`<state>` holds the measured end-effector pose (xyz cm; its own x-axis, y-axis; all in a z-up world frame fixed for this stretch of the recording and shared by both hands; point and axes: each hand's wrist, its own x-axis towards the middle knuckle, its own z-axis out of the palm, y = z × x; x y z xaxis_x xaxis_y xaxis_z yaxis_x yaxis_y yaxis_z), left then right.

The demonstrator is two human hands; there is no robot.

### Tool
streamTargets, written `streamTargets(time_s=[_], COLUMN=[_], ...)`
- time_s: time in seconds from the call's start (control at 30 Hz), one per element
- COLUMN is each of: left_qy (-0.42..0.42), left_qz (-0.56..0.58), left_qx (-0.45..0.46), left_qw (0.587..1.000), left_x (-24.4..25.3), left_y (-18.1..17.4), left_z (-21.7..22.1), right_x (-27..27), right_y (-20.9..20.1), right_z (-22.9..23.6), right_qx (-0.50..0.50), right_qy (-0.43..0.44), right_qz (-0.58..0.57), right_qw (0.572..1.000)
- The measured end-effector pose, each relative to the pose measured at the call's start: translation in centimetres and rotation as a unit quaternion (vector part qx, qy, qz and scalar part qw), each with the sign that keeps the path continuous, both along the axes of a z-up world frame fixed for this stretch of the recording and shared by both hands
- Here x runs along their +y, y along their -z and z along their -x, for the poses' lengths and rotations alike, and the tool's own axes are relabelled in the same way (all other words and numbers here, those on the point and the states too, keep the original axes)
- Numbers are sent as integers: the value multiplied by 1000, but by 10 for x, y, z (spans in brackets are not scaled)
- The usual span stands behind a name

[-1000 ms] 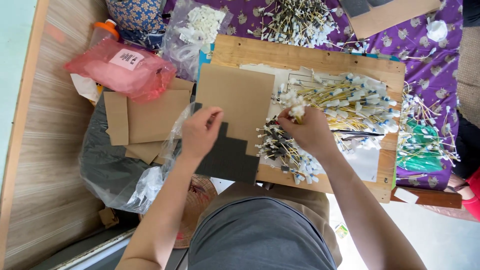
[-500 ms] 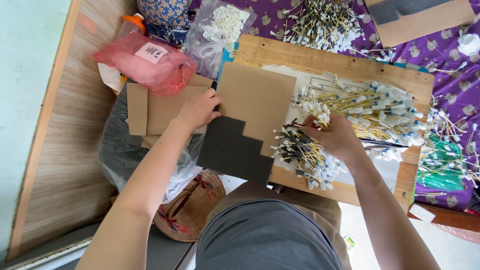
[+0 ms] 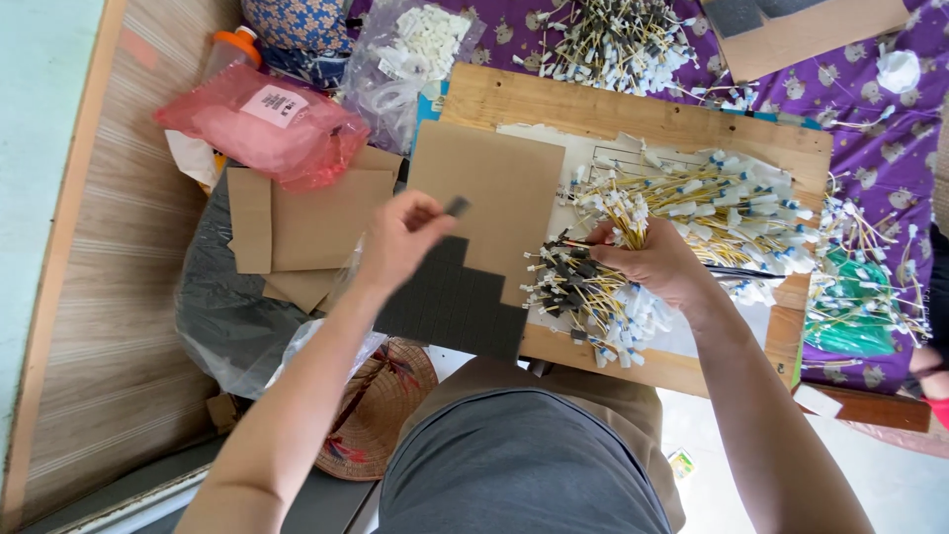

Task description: Assembling small white components onto wire stems by hand and occasionally using scissors to trim.

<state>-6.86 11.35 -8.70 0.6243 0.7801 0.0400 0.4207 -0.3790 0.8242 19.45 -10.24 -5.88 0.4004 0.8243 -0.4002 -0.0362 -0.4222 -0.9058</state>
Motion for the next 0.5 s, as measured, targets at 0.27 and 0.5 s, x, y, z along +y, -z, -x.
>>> streamTargets(time_s=[0.27,0.5], left_qy=[-76,-112], left_qz=[599,601], left_qx=[-192,-176], left_qw=[773,772], left_x=[-135,-142], left_y=[-21,0], left_z=[-69,-88], right_x=[6,3], right_y=[-3,-2], right_z=[2,2], right_qx=[36,30], right_qy=[-8,-7], right_qz=[11,5], right_qw=[999,1000])
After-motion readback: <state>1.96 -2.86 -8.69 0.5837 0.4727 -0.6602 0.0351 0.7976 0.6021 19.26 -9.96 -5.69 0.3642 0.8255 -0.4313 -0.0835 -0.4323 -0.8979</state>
